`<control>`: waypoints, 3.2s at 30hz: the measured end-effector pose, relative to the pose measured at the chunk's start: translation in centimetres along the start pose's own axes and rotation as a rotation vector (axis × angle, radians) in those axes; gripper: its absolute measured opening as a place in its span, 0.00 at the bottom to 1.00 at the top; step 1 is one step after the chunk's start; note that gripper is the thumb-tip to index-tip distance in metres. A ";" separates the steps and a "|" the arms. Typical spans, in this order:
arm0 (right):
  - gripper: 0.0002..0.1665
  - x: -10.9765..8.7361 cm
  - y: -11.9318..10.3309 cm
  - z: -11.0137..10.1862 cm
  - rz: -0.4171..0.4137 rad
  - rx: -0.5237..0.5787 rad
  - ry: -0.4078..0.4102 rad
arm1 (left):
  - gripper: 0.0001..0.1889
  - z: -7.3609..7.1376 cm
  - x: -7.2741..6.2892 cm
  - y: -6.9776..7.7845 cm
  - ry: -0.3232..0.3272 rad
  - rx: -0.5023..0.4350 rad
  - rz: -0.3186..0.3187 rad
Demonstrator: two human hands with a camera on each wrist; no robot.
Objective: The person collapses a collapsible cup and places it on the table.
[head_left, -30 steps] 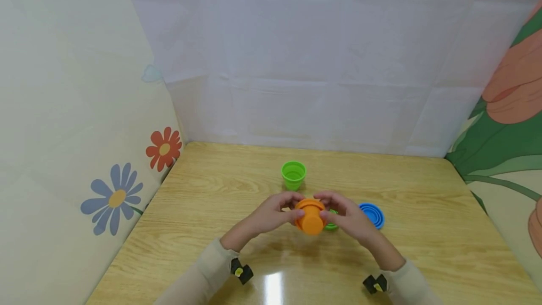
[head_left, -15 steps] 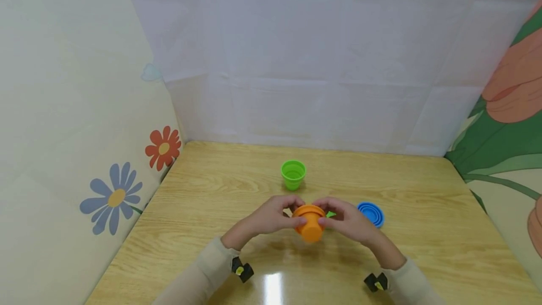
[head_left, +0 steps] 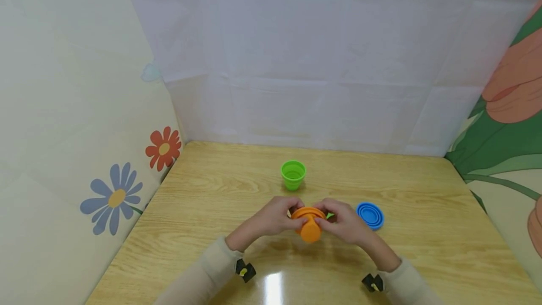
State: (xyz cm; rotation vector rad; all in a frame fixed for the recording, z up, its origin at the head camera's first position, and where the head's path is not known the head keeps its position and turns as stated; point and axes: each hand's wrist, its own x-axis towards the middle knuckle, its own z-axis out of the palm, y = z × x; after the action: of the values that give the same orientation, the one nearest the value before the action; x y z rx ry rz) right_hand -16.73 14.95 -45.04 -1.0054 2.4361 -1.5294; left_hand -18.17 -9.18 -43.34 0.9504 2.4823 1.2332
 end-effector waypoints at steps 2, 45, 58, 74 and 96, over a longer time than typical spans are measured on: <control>0.09 0.0 0.0 0.1 -0.014 -0.030 0.022 | 0.06 0.1 0.0 0.1 0.008 -0.001 -0.007; 0.17 0.2 -0.7 -0.3 0.129 0.088 0.117 | 0.17 -0.1 0.1 0.4 0.046 -0.250 -0.053; 0.19 0.2 -0.8 -0.3 0.158 0.071 0.140 | 0.16 0.0 0.3 0.2 0.040 -0.337 -0.101; 0.20 0.0 -0.1 -0.7 0.169 0.170 0.137 | 0.19 0.0 0.3 0.0 0.056 -0.434 -0.096; 0.21 -0.2 -0.5 -0.5 0.175 0.231 0.109 | 0.13 0.2 0.1 0.1 0.085 -0.366 -0.069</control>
State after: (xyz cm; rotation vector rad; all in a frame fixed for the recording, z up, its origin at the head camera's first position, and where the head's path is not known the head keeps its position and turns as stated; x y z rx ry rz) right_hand -16.50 15.29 -44.43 -0.6668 2.2749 -1.7923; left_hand -18.13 -8.96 -43.33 0.7248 2.2129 1.6577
